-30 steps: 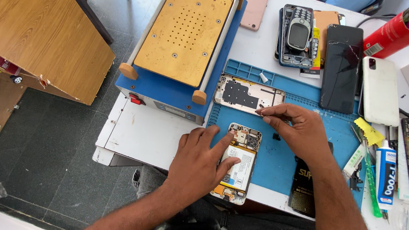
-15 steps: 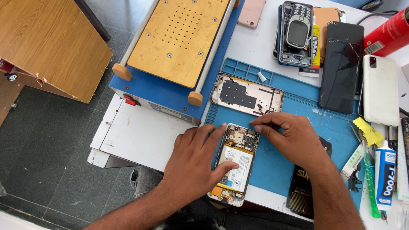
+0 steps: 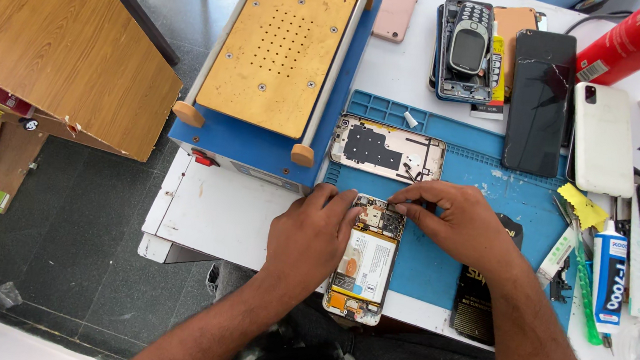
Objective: The person applies adhesive from a T-7000 tube along the edge of a disassembled smartphone frame, then reassembles the phone by seating the display assembly, positioning the battery, and pressing components into the chassis on a repair mat.
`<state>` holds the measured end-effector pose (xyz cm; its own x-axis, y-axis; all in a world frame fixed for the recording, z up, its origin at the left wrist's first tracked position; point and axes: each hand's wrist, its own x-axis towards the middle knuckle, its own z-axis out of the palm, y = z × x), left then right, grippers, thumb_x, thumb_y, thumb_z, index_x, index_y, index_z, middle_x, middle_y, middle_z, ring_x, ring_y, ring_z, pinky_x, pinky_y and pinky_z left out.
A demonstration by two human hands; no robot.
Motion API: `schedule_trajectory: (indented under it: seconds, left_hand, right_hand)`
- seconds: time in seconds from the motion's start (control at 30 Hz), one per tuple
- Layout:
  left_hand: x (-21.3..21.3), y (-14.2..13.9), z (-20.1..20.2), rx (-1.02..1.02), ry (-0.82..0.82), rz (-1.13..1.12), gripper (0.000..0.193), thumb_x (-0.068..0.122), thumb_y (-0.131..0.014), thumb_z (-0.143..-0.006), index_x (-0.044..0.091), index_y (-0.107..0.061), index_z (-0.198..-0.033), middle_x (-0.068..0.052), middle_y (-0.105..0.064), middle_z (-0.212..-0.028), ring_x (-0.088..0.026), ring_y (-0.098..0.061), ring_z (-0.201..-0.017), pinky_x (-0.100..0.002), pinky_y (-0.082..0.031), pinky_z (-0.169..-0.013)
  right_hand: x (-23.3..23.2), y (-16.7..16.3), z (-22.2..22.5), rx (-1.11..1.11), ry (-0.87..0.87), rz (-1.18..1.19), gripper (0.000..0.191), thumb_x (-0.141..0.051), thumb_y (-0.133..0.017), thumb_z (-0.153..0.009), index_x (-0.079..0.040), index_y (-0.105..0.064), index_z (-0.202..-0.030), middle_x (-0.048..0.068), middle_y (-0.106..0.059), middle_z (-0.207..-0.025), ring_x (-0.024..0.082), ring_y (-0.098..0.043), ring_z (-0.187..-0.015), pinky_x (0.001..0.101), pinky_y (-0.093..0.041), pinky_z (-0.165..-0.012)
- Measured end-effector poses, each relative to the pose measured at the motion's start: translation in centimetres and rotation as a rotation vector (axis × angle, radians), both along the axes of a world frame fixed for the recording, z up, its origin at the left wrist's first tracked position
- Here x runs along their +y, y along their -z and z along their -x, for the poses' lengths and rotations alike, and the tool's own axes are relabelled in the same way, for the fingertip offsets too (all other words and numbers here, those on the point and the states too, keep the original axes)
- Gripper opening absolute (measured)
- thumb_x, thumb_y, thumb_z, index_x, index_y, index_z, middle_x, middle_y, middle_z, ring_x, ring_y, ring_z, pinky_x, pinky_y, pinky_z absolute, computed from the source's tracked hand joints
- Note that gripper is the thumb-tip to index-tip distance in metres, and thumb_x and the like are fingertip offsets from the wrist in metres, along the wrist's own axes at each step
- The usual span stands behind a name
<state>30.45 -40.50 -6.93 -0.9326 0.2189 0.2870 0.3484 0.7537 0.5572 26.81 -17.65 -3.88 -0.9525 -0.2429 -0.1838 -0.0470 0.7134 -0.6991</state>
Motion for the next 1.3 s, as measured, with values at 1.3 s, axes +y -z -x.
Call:
schedule_trajectory:
  seconds: [1.3]
  left_hand:
    - [1.2,0.7,-0.2,0.021,0.108,0.06,0.025,0.023,-0.071,-0.096,0.015,-0.076,-0.119,-0.001,-0.064,-0.094,-0.013,-0.065,-0.066,-0.03,-0.055,-0.053]
  right_hand:
    - [1.1,0.1,-1.6,0.532,-0.382,-0.353,0.013,-0.018,-0.078,-0.082,-0.012,-0.081,-0.093,0.005,-0.076,-0.09,0.022,-0.072,-0.081,0.0401,-0.058,-0.073]
